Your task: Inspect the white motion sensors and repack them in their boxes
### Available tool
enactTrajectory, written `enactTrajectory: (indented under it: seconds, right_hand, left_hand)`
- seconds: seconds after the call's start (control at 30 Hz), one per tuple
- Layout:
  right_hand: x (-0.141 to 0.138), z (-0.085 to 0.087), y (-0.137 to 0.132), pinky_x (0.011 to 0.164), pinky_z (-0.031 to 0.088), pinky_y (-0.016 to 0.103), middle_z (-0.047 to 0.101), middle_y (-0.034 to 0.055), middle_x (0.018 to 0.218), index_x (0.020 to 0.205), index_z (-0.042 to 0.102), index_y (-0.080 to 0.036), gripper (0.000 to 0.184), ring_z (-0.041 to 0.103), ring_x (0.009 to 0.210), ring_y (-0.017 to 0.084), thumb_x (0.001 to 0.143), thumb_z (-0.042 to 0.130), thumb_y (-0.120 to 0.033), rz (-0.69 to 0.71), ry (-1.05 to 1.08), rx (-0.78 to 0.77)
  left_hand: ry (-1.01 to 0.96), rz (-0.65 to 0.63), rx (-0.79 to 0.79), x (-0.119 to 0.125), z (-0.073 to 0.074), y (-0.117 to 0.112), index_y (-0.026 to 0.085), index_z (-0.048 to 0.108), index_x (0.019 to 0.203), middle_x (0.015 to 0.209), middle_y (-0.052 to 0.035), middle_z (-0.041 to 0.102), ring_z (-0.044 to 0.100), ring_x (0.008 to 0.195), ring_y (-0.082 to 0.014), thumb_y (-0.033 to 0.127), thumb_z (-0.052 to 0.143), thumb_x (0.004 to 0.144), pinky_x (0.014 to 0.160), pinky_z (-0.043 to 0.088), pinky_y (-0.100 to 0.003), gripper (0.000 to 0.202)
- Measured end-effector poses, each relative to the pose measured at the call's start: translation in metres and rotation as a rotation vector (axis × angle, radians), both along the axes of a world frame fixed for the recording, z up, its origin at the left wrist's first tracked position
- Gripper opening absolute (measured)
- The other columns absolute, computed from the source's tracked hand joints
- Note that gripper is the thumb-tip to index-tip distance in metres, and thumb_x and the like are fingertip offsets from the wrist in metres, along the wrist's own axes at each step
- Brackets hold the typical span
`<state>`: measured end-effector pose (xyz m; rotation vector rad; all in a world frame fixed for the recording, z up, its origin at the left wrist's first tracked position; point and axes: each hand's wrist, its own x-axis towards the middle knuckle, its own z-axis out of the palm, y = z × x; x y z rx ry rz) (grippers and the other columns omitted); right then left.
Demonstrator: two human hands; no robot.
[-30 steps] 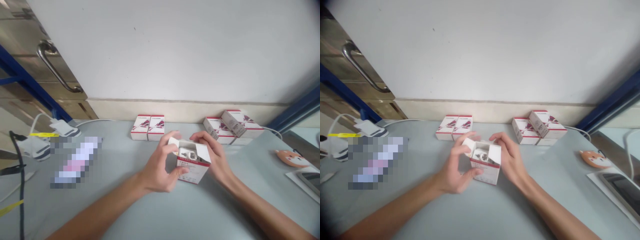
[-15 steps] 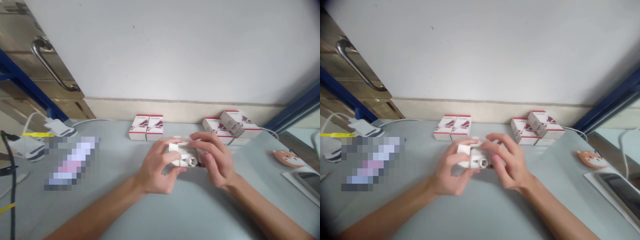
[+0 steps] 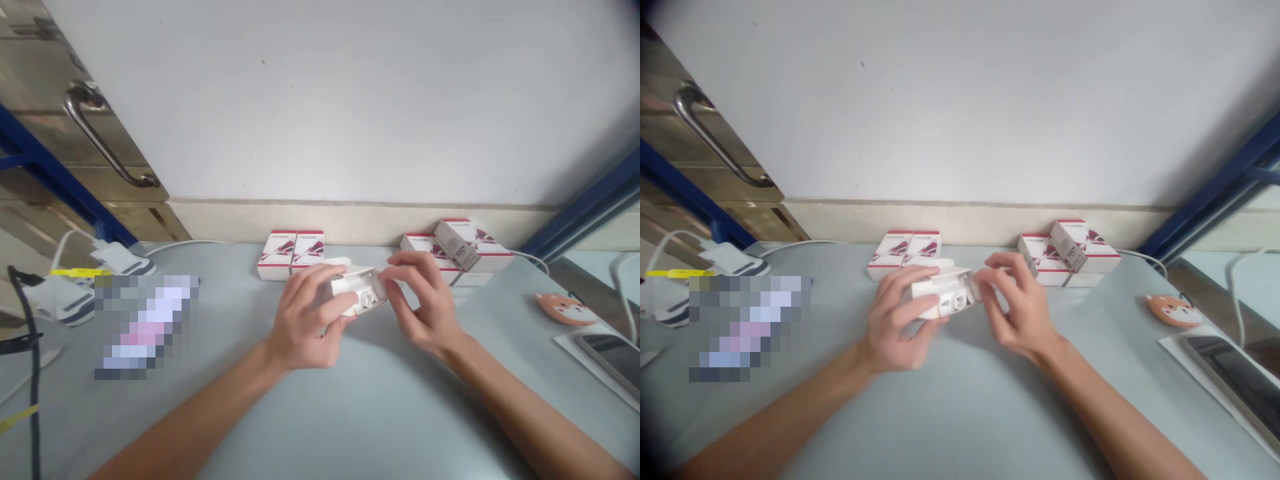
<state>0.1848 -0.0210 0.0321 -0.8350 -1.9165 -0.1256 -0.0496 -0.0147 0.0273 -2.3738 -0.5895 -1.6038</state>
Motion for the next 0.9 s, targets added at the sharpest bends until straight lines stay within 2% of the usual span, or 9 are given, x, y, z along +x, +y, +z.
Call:
enactTrajectory:
  seconds: [0.1,0.2,0.37,0.5,0.6,0.67,0.77,0.83,0.9]
  right_hand:
    - [-0.002,-0.002,-0.002,0.095,0.056,0.047,0.051,0.0125,0.127,0.126,0.069,-0.025,0.034,0.06,0.117,0.027,0.097,0.056,-0.012,0.06,-0.064,-0.048]
    - [-0.006,-0.001,-0.007,0.102,0.054,0.052,0.05,0.0132,0.133,0.131,0.068,-0.027,0.034,0.058,0.124,0.03,0.098,0.061,-0.02,0.082,-0.078,-0.101]
    - [-0.013,0.005,-0.013,0.098,0.055,0.049,0.054,0.0141,0.13,0.116,0.063,-0.023,0.023,0.06,0.119,0.029,0.095,0.07,-0.026,0.087,-0.001,-0.167]
    - [-0.01,0.003,-0.008,0.09,0.055,0.043,0.065,0.0114,0.12,0.106,0.057,-0.023,0.021,0.066,0.108,0.026,0.092,0.073,-0.02,0.052,0.09,-0.027]
    - [-0.003,-0.003,0.0,0.083,0.054,0.038,0.071,0.0075,0.107,0.113,0.059,-0.024,0.023,0.068,0.095,0.023,0.094,0.071,-0.02,-0.114,0.192,0.111]
    - [0.002,-0.008,0.007,0.079,0.054,0.037,0.072,0.0068,0.104,0.118,0.062,-0.023,0.021,0.067,0.087,0.022,0.098,0.068,-0.027,-0.261,0.228,0.035]
    - [0.008,-0.017,0.018,0.074,0.054,0.036,0.075,0.0065,0.103,0.118,0.067,-0.023,0.023,0.067,0.083,0.022,0.101,0.062,-0.038,-0.376,0.16,-0.248]
    - [0.009,-0.025,0.022,0.075,0.054,0.037,0.075,0.0066,0.101,0.113,0.07,-0.022,0.02,0.069,0.088,0.024,0.1,0.061,-0.035,-0.39,0.012,-0.349]
    - [0.009,-0.032,0.024,0.078,0.054,0.038,0.074,0.0082,0.105,0.111,0.072,-0.021,0.018,0.07,0.097,0.027,0.097,0.061,-0.027,-0.389,-0.169,-0.367]
  left_hand:
    - [0.017,0.025,-0.01,0.0,0.0,0.001,0.023,0.06,0.122,0.132,-0.0153,0.068,0.068,0.121,-0.0309,0.006,0.072,0.082,0.098,0.058,-0.051,0.045]
    - [0.027,0.03,-0.016,0.0,0.0,0.001,0.024,0.06,0.124,0.132,-0.015,0.067,0.068,0.123,-0.0306,0.007,0.072,0.083,0.098,0.058,-0.05,0.046]
    - [0.043,0.057,-0.011,-0.001,-0.001,0.001,0.024,0.06,0.122,0.13,-0.0147,0.068,0.068,0.121,-0.0309,0.003,0.07,0.081,0.096,0.057,-0.048,0.047]
    - [0.04,0.071,-0.026,-0.001,-0.001,0.001,0.023,0.059,0.122,0.128,-0.015,0.069,0.069,0.12,-0.031,0.006,0.071,0.082,0.096,0.057,-0.048,0.045]
    - [0.041,0.064,-0.031,-0.001,-0.002,0.0,0.024,0.058,0.121,0.129,-0.0148,0.069,0.069,0.121,-0.0312,0.009,0.073,0.083,0.096,0.057,-0.048,0.043]
    - [0.037,0.064,-0.028,0.0,-0.002,-0.001,0.024,0.057,0.122,0.128,-0.015,0.069,0.069,0.12,-0.0315,0.01,0.074,0.083,0.096,0.057,-0.048,0.044]
    - [0.034,0.07,-0.024,0.0,-0.001,-0.001,0.026,0.056,0.124,0.129,-0.0144,0.069,0.069,0.12,-0.0308,0.011,0.076,0.083,0.097,0.057,-0.049,0.048]
    - [0.034,0.077,-0.026,0.0,0.0,-0.001,0.027,0.054,0.126,0.129,-0.0134,0.069,0.068,0.12,-0.0299,0.011,0.075,0.083,0.098,0.057,-0.05,0.05]
    - [0.032,0.087,-0.024,0.0,0.001,-0.001,0.028,0.053,0.127,0.129,-0.0132,0.07,0.068,0.12,-0.0293,0.011,0.075,0.083,0.098,0.058,-0.05,0.053]
